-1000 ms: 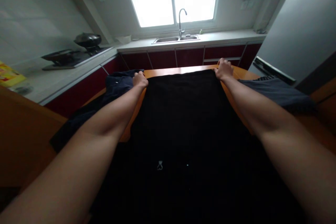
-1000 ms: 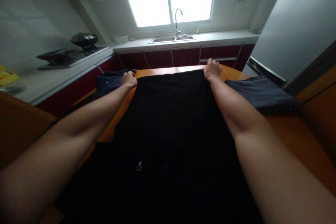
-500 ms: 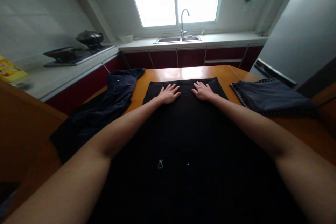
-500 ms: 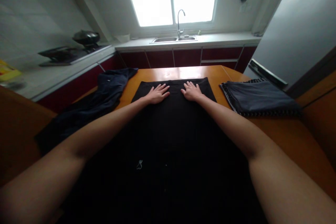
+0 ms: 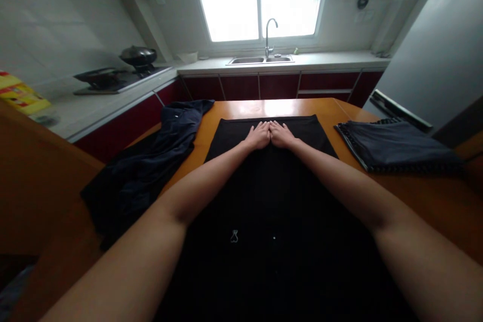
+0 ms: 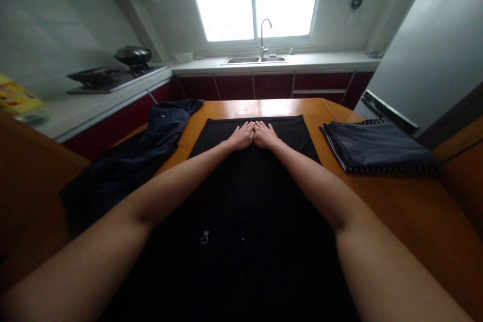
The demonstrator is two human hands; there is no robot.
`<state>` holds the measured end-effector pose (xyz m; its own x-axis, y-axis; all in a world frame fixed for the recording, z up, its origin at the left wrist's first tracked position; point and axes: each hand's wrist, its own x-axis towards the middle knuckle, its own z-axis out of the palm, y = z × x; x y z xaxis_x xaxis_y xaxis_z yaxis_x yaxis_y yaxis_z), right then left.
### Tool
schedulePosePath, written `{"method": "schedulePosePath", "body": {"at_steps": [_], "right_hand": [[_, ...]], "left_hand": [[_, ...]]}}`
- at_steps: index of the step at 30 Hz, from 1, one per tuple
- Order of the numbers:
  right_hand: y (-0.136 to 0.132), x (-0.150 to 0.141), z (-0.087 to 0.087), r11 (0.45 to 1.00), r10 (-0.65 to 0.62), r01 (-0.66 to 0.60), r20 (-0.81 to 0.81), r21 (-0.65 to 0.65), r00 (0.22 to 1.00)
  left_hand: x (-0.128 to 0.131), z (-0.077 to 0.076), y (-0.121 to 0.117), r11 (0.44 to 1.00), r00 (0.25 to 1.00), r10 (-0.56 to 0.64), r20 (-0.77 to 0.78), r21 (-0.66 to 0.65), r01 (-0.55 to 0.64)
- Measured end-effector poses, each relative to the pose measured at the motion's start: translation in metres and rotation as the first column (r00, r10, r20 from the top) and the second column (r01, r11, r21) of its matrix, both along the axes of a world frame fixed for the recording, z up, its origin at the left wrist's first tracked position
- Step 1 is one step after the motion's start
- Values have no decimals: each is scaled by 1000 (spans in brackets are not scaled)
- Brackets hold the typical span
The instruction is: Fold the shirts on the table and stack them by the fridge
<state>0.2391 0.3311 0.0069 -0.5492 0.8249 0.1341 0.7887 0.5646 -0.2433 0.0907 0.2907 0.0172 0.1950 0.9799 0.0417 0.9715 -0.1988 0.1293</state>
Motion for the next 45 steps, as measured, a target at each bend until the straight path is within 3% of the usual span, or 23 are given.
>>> {"method": "schedulePosePath", "body": {"at_steps": [2, 4, 7, 9, 11, 13, 16, 18, 20, 22, 26, 28, 32, 34, 37, 41, 45], "right_hand": [[4, 13, -1, 999, -29, 29, 8, -25, 1000], [13, 43, 4, 991, -125, 125, 11, -38, 992], [21, 86, 16, 955, -294, 294, 0, -31, 956], [13, 94, 24, 940, -342, 342, -18, 7, 939], [-10, 82, 29, 947, -317, 319, -42, 44, 948], [-50, 60, 28, 974, -218, 221, -67, 49, 974], [-126, 41, 16, 996, 73, -69, -68, 51, 995], [-165, 50, 5, 975, 221, -220, -27, 39, 975], [-181, 72, -2, 975, 218, -218, 13, 35, 976], [-177, 102, -2, 995, 102, -103, 53, 15, 993], [-164, 148, 10, 988, -152, 150, 88, 32, 984], [-177, 154, 19, 981, -180, 174, 66, 88, 981], [-232, 152, 27, 991, -12, 14, -16, 135, 1000], [-256, 163, 23, 993, 1, 4, -49, 114, 999], [-273, 201, 8, 986, -104, 112, -72, 120, 992], [-269, 262, -14, 920, -365, 373, -84, 120, 927], [-268, 284, -17, 863, -467, 486, -148, 139, 872]], "left_hand": [[-10, -2, 1, 999, 999, 39, 9, -25, -39], [-39, 4, 0, 993, 993, 116, 9, -34, -116], [-85, 24, -8, 967, 967, 255, 4, -20, -255], [-96, 36, -19, 955, 955, 295, 5, 14, -295], [-86, 42, -40, 962, 964, 266, 6, 53, -266], [-60, 39, -73, 986, 989, 150, 2, 77, -150], [-21, 22, -137, 985, 987, -161, 12, 64, 160], [-14, 10, -175, 972, 972, -233, 27, 29, 232], [-31, 3, -201, 984, 984, -179, 9, -12, 179], [-65, 5, -214, 998, 999, -25, -22, -50, 24], [-120, 28, -226, 972, 973, 224, -62, -64, -228], [-123, 41, -241, 978, 977, 208, -55, 3, -208], [-107, 56, -291, 994, 998, 60, -8, 95, -59], [-109, 52, -317, 993, 996, 90, -1, 80, -89], [-130, 34, -348, 978, 981, 192, 1, 77, -192], [-159, 4, -374, 960, 972, 225, 69, 153, -234], [-159, -3, -388, 930, 962, 244, 124, 252, -269]]}}
